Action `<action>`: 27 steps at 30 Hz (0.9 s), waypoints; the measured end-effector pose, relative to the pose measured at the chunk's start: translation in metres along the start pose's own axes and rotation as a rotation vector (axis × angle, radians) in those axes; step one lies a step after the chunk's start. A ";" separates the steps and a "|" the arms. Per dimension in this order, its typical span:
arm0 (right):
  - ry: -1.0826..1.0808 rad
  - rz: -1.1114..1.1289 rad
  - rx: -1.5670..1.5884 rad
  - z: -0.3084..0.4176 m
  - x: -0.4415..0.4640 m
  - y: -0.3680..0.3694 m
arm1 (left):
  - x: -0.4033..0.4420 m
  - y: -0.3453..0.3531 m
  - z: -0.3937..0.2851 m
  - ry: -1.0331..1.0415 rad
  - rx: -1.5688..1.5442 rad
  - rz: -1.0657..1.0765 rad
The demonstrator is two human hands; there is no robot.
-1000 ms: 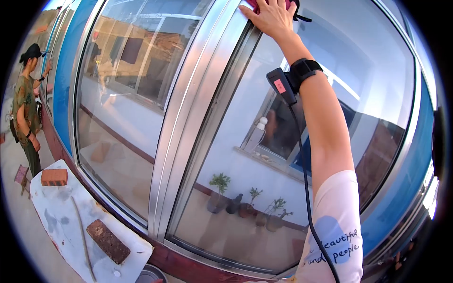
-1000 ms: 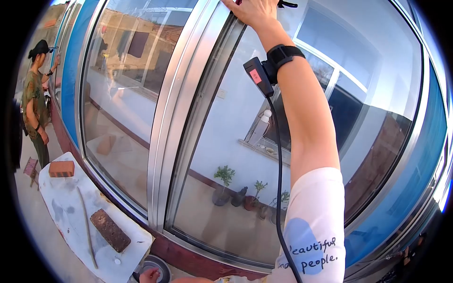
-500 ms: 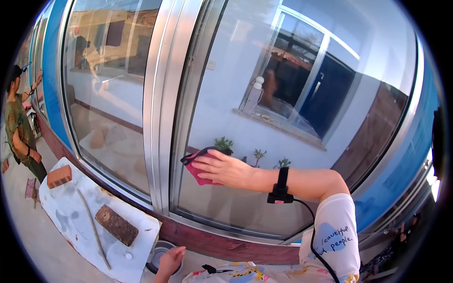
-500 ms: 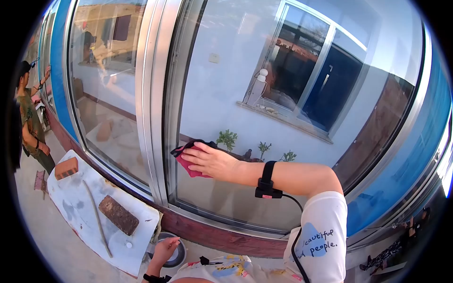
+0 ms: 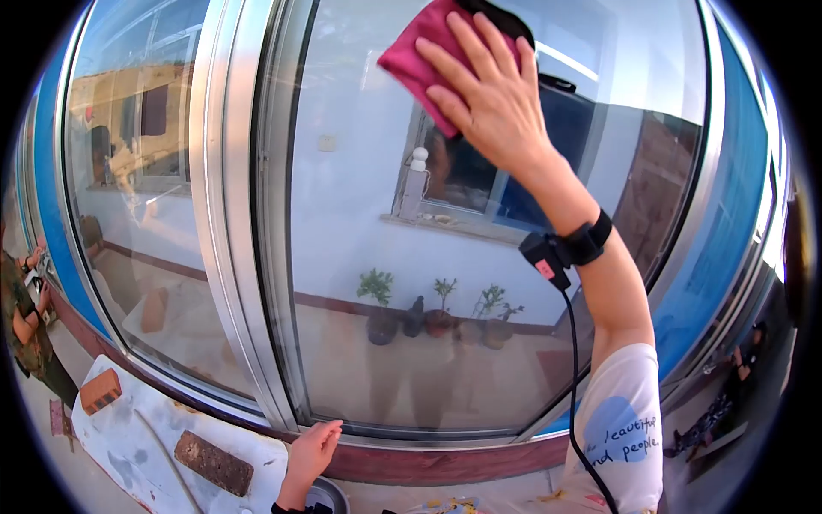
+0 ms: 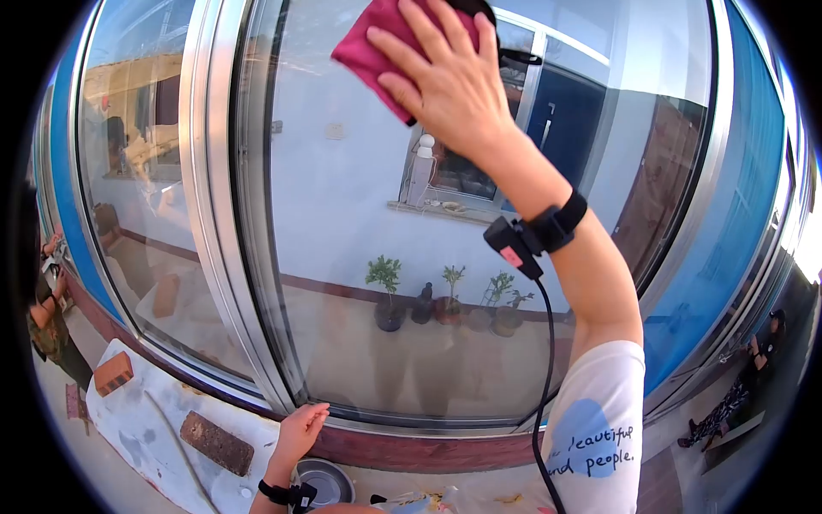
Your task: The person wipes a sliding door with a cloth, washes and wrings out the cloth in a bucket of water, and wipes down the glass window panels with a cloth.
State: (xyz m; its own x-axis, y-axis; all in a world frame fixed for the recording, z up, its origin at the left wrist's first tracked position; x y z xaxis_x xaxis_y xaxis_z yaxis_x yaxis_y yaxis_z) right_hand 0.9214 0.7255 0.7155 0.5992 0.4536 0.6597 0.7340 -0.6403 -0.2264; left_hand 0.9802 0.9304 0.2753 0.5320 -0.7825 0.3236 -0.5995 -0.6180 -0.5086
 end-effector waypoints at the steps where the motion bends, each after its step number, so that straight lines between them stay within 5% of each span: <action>1: -0.050 0.087 0.118 0.036 -0.039 0.009 | -0.001 0.008 0.003 0.006 0.009 0.016; 5: -0.551 0.488 0.210 0.152 -0.219 0.046 | -0.013 0.036 0.026 0.007 0.005 0.201; 8: -0.736 0.493 0.103 0.129 -0.248 0.035 | -0.020 0.046 0.045 0.008 0.003 0.268; 17: 0.220 -0.104 -0.216 -0.245 0.032 -0.050 | -0.002 0.041 0.038 -0.037 -0.050 0.157; 25: 0.149 -0.008 -0.032 -0.087 -0.084 -0.029 | 0.050 0.014 -0.077 0.154 0.029 0.060; 27: 0.156 0.186 0.178 -0.026 -0.154 -0.017 | 0.061 0.010 -0.150 0.547 0.349 -0.055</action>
State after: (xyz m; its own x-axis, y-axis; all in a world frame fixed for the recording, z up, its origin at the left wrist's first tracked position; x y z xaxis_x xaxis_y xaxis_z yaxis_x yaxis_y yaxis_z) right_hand 0.8083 0.6505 0.6363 0.6823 0.2293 0.6941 0.6691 -0.5783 -0.4667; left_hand 0.9166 0.8648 0.4099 0.1195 -0.7334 0.6692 -0.3015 -0.6690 -0.6794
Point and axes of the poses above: each hand's wrist, its own x-axis towards the middle knuckle, its own y-axis out of the palm, z = x × y, the point moved 4 cm from there along x, towards the middle knuckle, and after that the axes turned 9 degrees about z, right-handed, at the moved point
